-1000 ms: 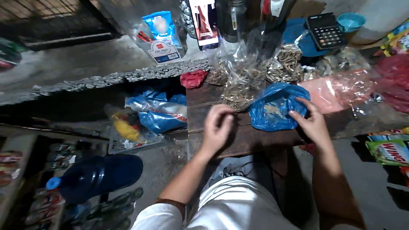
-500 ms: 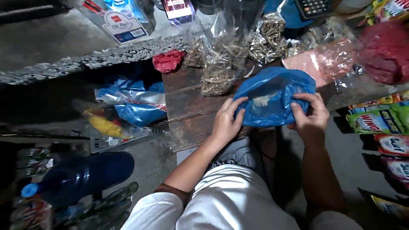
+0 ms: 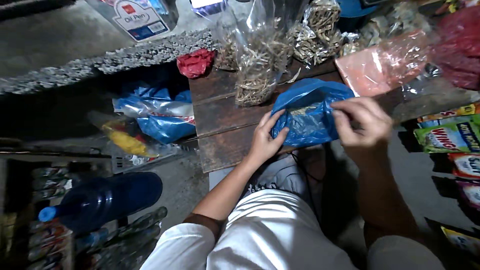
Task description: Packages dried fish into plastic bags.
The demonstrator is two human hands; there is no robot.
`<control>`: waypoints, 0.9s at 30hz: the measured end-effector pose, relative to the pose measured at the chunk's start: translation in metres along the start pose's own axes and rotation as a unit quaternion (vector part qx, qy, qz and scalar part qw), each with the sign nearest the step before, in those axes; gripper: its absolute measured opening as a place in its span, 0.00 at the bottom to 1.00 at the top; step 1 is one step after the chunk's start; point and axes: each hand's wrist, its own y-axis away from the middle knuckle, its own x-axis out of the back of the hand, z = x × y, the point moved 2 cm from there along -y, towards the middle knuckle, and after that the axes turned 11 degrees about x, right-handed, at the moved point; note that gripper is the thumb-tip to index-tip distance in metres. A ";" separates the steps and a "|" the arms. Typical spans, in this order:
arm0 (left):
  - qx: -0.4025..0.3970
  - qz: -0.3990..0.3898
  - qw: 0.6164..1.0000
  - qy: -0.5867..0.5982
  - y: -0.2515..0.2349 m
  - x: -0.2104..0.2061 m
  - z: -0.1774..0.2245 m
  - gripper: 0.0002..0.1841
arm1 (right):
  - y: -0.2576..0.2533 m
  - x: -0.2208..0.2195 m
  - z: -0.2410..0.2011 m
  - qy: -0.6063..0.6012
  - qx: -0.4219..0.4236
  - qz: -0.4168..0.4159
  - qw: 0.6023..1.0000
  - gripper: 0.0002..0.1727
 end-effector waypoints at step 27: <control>0.060 -0.019 0.998 0.020 -0.004 0.001 0.002 0.25 | -0.045 -0.075 0.021 0.136 -0.174 -0.371 0.902 0.18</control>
